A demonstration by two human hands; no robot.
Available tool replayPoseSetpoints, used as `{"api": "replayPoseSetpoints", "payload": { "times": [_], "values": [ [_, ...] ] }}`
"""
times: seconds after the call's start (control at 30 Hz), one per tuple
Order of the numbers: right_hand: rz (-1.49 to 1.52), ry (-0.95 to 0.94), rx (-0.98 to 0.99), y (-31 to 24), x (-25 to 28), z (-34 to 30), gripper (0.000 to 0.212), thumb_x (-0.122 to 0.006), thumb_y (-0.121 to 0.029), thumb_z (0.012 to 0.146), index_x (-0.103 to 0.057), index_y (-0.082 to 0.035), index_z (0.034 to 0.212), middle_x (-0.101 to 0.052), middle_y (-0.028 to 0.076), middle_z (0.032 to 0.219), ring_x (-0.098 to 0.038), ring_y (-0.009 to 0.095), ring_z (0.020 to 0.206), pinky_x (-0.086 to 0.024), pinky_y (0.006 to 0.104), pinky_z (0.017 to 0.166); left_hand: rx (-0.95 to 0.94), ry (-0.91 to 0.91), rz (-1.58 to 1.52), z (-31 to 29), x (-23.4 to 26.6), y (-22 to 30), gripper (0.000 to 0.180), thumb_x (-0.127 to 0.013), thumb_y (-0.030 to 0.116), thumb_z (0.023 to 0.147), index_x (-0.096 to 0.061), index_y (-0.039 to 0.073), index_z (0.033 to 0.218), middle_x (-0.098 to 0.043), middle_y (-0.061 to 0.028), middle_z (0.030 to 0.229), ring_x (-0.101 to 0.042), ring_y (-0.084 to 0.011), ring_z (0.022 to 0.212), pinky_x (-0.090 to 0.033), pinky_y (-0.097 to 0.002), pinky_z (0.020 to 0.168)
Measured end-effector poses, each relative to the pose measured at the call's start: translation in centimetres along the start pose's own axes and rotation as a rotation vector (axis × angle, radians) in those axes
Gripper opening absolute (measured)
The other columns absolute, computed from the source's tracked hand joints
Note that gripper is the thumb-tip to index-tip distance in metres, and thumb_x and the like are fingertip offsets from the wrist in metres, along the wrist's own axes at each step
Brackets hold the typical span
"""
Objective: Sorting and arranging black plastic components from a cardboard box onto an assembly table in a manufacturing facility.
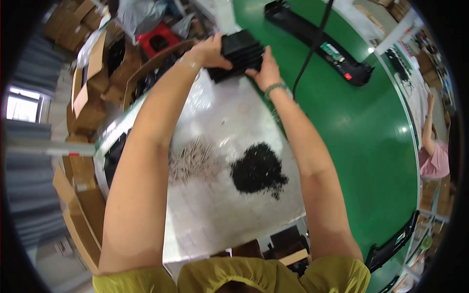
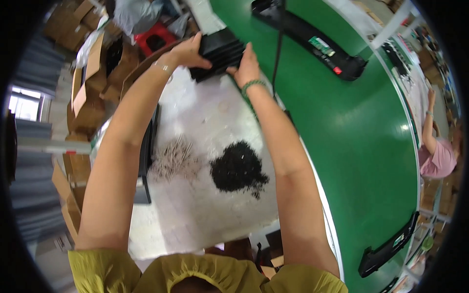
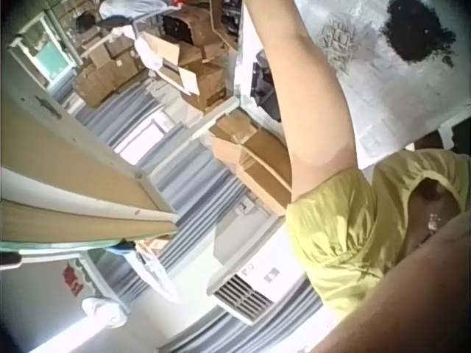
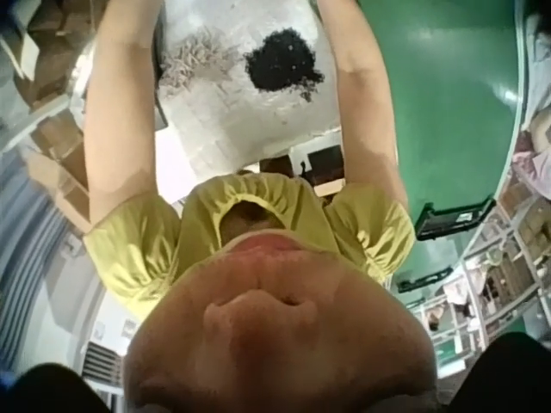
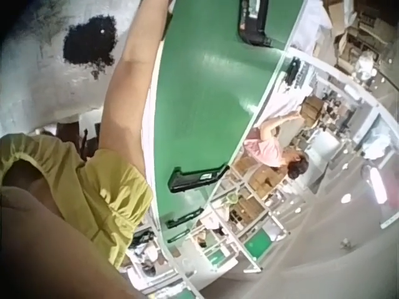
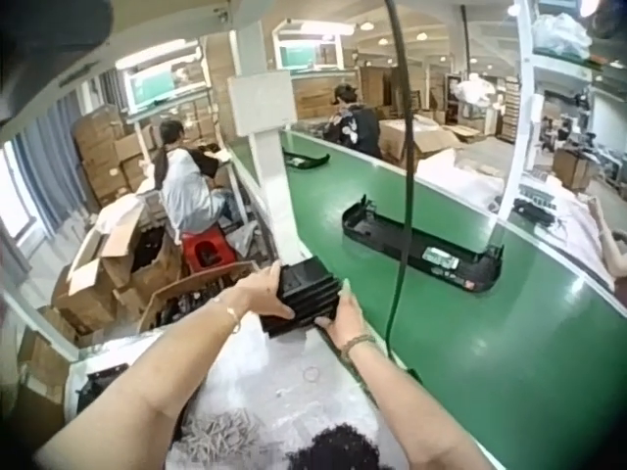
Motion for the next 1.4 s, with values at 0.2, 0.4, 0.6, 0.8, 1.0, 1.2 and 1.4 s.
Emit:
{"api": "replayPoseSetpoints", "payload": {
  "times": [0.2, 0.4, 0.6, 0.8, 1.0, 1.2, 1.4],
  "values": [
    [-0.160, 0.149, 0.220, -2.4, 5.2, -3.7, 0.073, -0.070, -0.017, 0.070, -0.032, 0.008, 0.127, -0.043, 0.027, 0.123, -0.042, 0.038, 0.116, -0.035, 0.0386, 0.099, -0.090, 0.273, -0.582, -9.2, 8.8, 0.0, 0.048, -0.067, 0.018, 0.079, -0.050, -0.001, 0.120, -0.058, -0.0163, 0.110, -0.058, -0.0176, 0.092, -0.047, -0.0295, 0.080],
    [0.332, -0.298, 0.030, -8.1, 1.9, -12.0, 0.043, -0.067, -0.016, 0.075, -0.054, -0.004, 0.115, -0.059, 0.013, 0.106, -0.058, 0.022, 0.093, -0.046, 0.0323, 0.080, 0.547, 0.377, -0.932, -32.3, 4.9, -12.8, 0.036, -0.062, 0.023, 0.082, -0.058, 0.002, 0.110, -0.064, -0.0031, 0.084, -0.056, -0.0085, 0.077, -0.044, -0.0236, 0.070],
    [0.072, -0.707, -0.023, -20.1, -8.9, -16.8, 0.059, -0.065, -0.031, 0.076, -0.043, -0.005, 0.123, -0.064, 0.019, 0.090, -0.062, 0.032, 0.083, -0.049, 0.0405, 0.074, 0.744, 0.606, -0.758, -42.2, 0.4, -12.4, 0.016, -0.063, 0.011, 0.078, -0.066, 0.004, 0.092, -0.060, -0.0016, 0.069, -0.052, -0.0071, 0.061, -0.044, -0.0215, 0.059],
    [-0.006, -0.501, -0.009, -19.9, -8.3, -18.6, 0.066, -0.065, -0.019, 0.068, -0.039, -0.003, 0.127, -0.063, 0.010, 0.069, -0.063, 0.024, 0.065, -0.050, 0.0329, 0.066, 0.506, 0.470, -0.783, -38.6, 2.3, -10.9, 0.021, -0.063, 0.016, 0.077, -0.065, 0.004, 0.094, -0.064, -0.0059, 0.077, -0.059, -0.0163, 0.066, -0.047, -0.0269, 0.065],
    [0.316, -0.369, -0.291, -19.3, 4.8, -24.3, 0.056, -0.059, -0.001, 0.072, -0.043, 0.003, 0.126, -0.060, 0.001, 0.071, -0.054, 0.007, 0.061, -0.045, 0.0204, 0.058, 0.282, 0.289, -0.337, -30.5, 0.2, -9.2, 0.044, -0.059, 0.036, 0.077, -0.057, 0.010, 0.112, -0.063, -0.0125, 0.099, -0.055, -0.0289, 0.104, -0.042, -0.0400, 0.088],
    [0.511, -0.119, -0.490, -20.5, 11.5, -29.9, 0.061, -0.048, 0.011, 0.071, -0.038, -0.003, 0.129, -0.051, -0.003, 0.072, -0.045, 0.001, 0.060, -0.037, 0.0142, 0.055, 0.774, -0.134, -0.199, -26.3, -1.5, -9.7, 0.092, -0.066, 0.049, 0.069, -0.019, 0.014, 0.140, -0.051, -0.0138, 0.124, -0.045, -0.0396, 0.115, -0.030, -0.0610, 0.093],
    [0.109, -0.077, -0.224, -24.9, 13.3, -30.8, 0.077, -0.059, 0.003, 0.064, -0.033, -0.013, 0.134, -0.049, 0.000, 0.068, -0.039, 0.004, 0.048, -0.036, 0.0186, 0.046, 0.667, -0.149, -0.412, -28.1, -3.6, -11.3, 0.094, -0.072, 0.038, 0.065, -0.020, 0.012, 0.139, -0.054, -0.0157, 0.121, -0.052, -0.0316, 0.112, -0.038, -0.0519, 0.092]
  ]
}}
Point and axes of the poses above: each hand's wrist, its own z-axis towards the middle knuckle, its own x-axis out of the back of the hand, y = z × x, the point moved 6 cm from there along z, towards the middle knuckle
